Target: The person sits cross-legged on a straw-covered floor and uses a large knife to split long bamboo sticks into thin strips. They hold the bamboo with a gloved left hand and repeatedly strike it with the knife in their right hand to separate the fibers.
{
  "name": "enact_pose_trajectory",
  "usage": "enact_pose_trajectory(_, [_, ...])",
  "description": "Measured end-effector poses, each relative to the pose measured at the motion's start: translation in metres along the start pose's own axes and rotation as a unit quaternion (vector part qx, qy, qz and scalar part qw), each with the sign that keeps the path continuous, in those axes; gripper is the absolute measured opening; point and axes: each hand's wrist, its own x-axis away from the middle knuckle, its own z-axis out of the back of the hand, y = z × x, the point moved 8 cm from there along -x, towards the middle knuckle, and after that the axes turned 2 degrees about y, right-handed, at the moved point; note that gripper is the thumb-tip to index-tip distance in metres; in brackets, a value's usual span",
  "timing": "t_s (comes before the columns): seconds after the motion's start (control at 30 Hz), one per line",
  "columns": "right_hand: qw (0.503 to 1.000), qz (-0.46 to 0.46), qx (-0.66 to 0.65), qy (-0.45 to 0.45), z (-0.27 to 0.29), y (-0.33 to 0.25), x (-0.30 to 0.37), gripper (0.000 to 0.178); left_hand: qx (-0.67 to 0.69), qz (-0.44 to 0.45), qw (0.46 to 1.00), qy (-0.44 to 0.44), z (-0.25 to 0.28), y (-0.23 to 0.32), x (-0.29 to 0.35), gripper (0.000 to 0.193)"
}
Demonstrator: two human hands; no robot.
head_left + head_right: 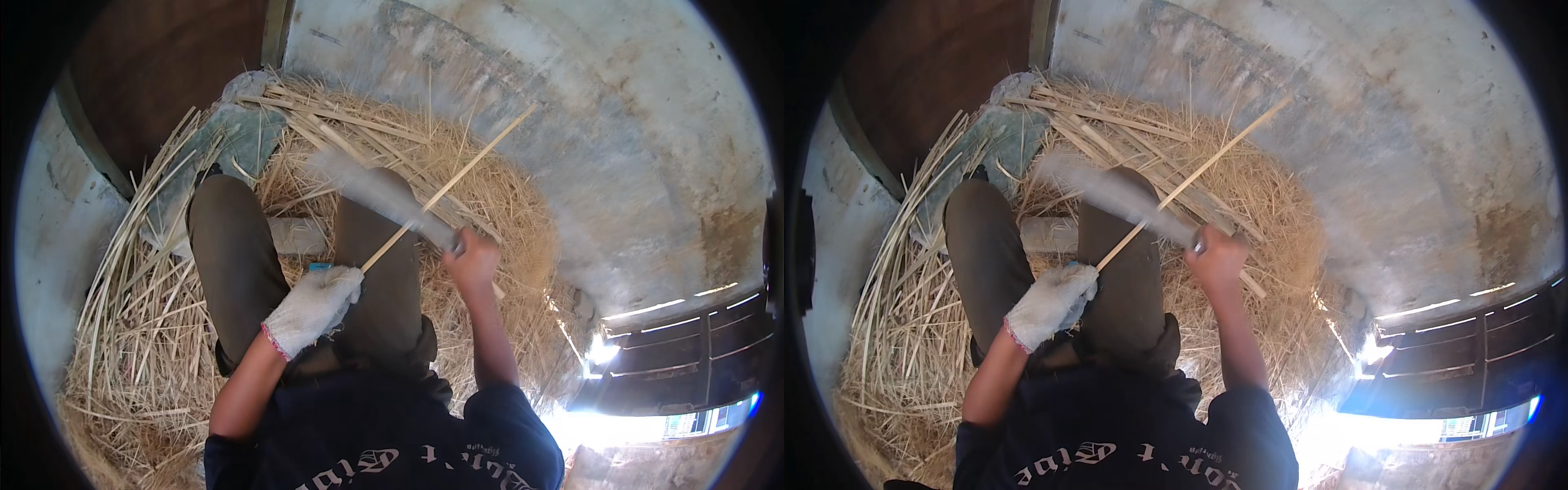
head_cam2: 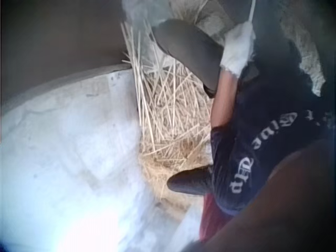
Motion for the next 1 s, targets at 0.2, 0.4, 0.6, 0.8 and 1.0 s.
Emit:
enact_pose_trajectory(0.2, [1.000,-0.005,0.013,0.005,0.014,0.006,-0.005,0.013,0.021,-0.015,0.999,-0.024,-0.005,0.003,-0.017,0.033])
enact_pose_trajectory(0.4, [0.991,-0.125,0.041,-0.018,0.016,0.053,-0.002,0.013,0.020,-0.005,1.000,-0.014,-0.002,-0.009,-0.001,0.032])
enact_pose_trajectory(0.6, [0.997,-0.051,0.049,-0.018,0.026,0.047,-0.001,0.013,0.026,0.006,0.999,-0.020,-0.001,-0.007,0.000,0.030])
enact_pose_trajectory(0.8, [0.993,-0.102,0.044,-0.039,0.025,0.101,0.001,0.018,0.021,0.009,0.999,-0.024,0.001,-0.012,0.004,0.030])
enact_pose_trajectory(1.0, [0.957,-0.277,0.086,-0.006,0.035,0.140,0.008,0.018,-0.029,-0.014,0.999,-0.004,-0.003,-0.005,0.007,0.030])
